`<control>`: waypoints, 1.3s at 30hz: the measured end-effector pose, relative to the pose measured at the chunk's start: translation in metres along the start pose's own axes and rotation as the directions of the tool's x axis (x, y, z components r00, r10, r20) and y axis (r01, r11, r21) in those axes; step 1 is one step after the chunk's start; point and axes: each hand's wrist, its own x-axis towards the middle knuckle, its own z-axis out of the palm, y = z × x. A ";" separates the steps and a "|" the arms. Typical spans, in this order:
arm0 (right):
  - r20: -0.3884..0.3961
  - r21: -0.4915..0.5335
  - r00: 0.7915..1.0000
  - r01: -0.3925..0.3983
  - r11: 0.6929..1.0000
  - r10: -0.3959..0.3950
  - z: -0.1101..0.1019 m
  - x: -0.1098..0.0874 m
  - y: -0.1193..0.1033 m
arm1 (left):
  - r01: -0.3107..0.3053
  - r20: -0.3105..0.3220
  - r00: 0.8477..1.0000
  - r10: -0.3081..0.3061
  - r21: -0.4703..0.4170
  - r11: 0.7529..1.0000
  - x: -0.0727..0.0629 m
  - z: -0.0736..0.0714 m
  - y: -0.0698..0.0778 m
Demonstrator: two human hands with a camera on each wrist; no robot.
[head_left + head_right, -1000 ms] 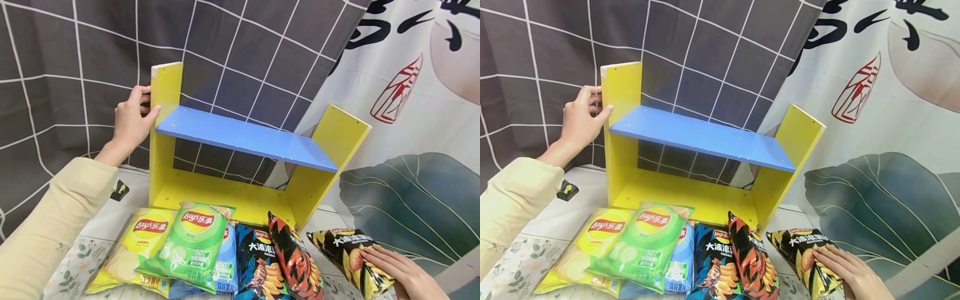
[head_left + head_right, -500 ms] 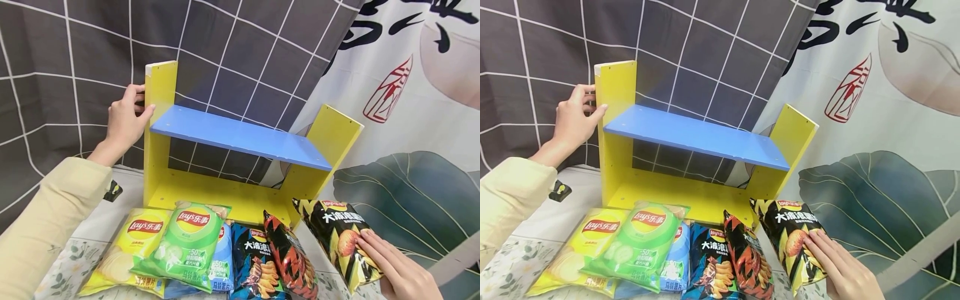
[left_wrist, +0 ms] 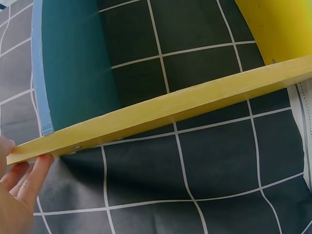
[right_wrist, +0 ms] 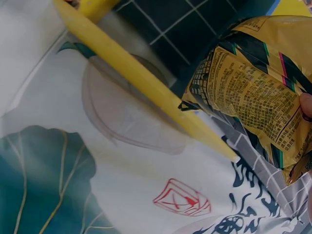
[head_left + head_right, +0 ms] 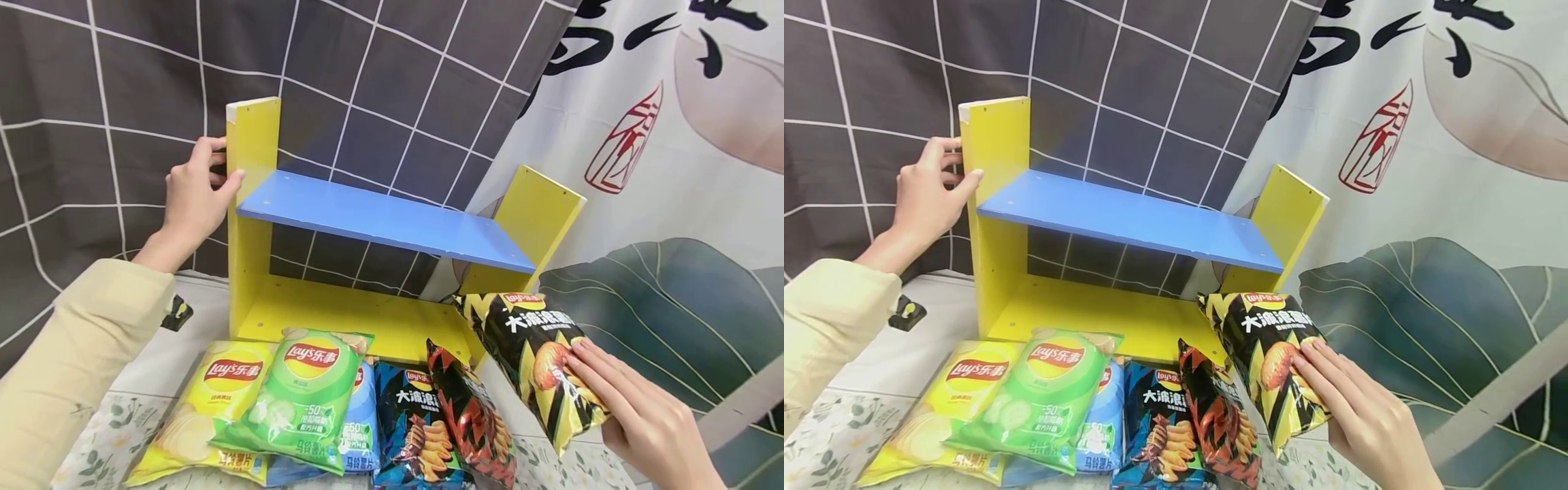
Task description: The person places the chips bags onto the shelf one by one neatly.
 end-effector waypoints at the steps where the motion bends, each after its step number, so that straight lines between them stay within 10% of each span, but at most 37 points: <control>1: -0.014 0.002 1.000 0.005 1.000 -0.005 0.000 0.004 0.000 | 0.000 0.000 1.000 0.000 0.005 1.000 0.000 0.000 0.000; 18: -0.307 0.043 0.948 0.106 0.993 -0.088 0.019 0.062 0.003 | 0.009 0.012 1.000 -0.009 0.024 1.000 0.001 -0.001 0.000; 39: -0.295 0.088 0.954 0.076 0.993 -0.047 0.057 0.137 0.021 | 0.014 0.023 1.000 -0.015 0.034 0.999 0.002 -0.001 0.002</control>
